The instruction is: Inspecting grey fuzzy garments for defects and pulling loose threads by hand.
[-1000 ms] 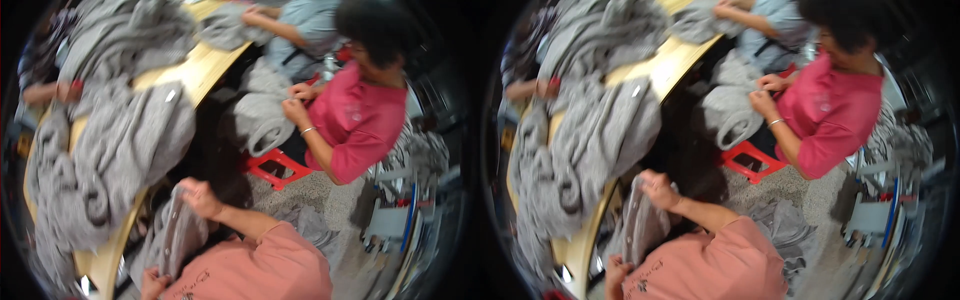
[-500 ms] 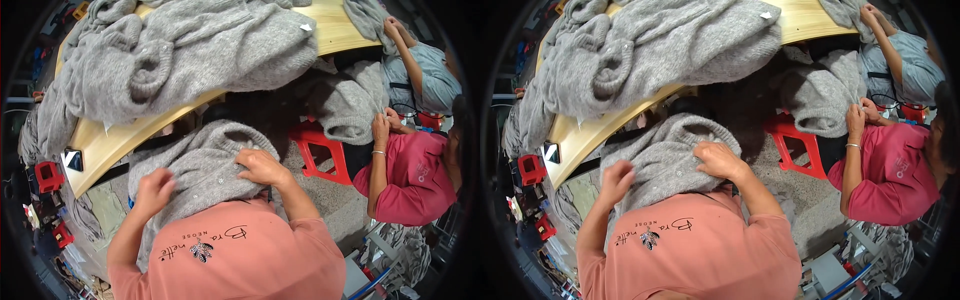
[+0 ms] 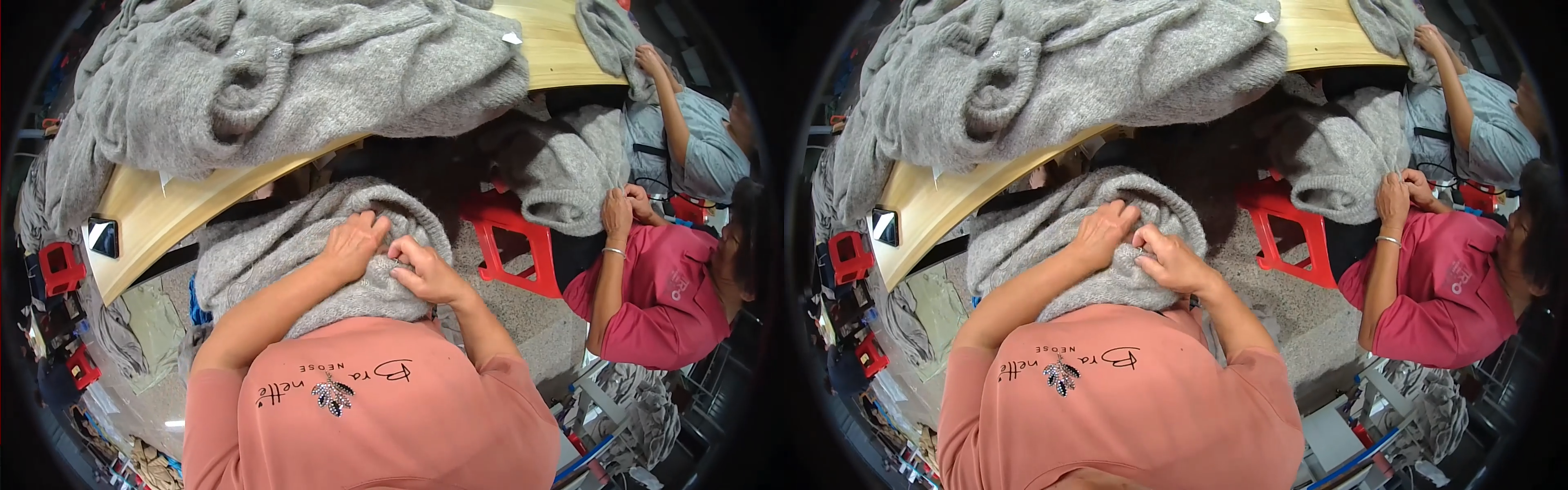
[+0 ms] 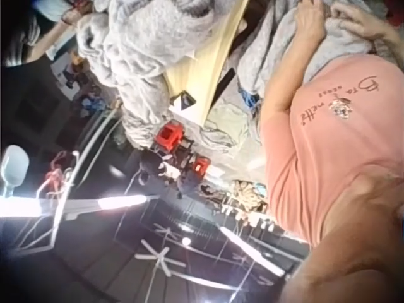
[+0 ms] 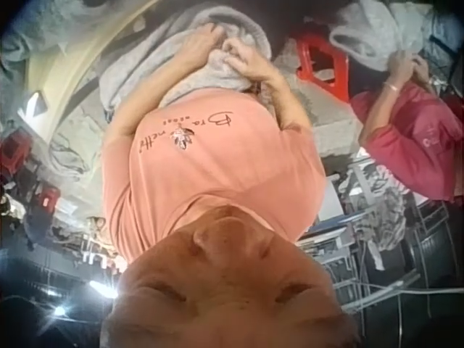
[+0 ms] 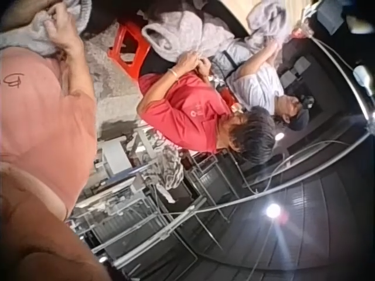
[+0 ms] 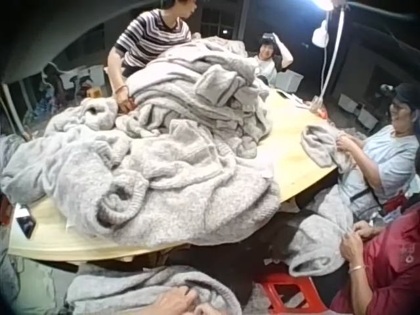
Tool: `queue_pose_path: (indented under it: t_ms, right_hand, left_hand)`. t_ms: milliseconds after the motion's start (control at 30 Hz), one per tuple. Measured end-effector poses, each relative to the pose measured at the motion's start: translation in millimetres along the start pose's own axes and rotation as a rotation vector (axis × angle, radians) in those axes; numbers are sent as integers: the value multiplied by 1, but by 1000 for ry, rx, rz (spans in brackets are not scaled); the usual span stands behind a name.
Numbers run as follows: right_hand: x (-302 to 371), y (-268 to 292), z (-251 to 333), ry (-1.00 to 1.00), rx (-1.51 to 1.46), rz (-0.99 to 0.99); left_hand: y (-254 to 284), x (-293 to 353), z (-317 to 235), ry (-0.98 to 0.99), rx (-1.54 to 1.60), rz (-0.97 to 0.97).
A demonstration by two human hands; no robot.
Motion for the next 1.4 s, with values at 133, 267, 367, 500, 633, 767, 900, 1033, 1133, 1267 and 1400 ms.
queue_pose_path:
  t_ms: [133, 267, 367, 500, 633, 767, 900, 1033, 1133, 1267, 1400]
  right_hand:
    - [-4, -10, -19, 126, 232, -85]
    - [1, -7, -15, 157, -4, -195]
    - [2, 3, -3, 162, -71, -305]
    - [7, 7, 33, 368, 679, -533]
    - [11, 1, 33, 83, 389, -499]
    - [-23, -24, 5, -278, 622, -197]
    - [-23, 1, 36, 163, 108, -524]
    - [-40, 0, 43, 393, 152, -372]
    - [-43, -7, 55, 454, 306, -366]
    - [-59, -7, 31, 290, -2, -348]
    - [-64, 2, 32, 156, -241, -273]
  left_hand:
    - [10, -7, -4, 47, -64, -86]
    - [6, -12, -7, 86, -230, -39]
    - [5, -16, 0, 133, -143, -107]
    - [24, -6, 18, 159, 284, -356]
    - [7, 0, 40, 241, 1162, -128]
    - [22, 10, 32, 199, 1505, -241]
    - [38, 24, 29, 175, 1366, -134]
    - [37, 36, 28, 222, 1086, -150]
    - [28, 45, 34, 293, 1266, -125]
    - [36, 51, 37, 243, 1146, -141]
    - [54, 42, 32, 179, 1381, -227]
Point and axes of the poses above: each hand's wrist, its own x-axis away from the middle knuckle, its own y-axis out of the back of the hand, z = x × y, the point moved 5 cm from there along -x, towards the middle knuckle, and after that the axes turned 11 degrees about z, right-handed, at the moved point
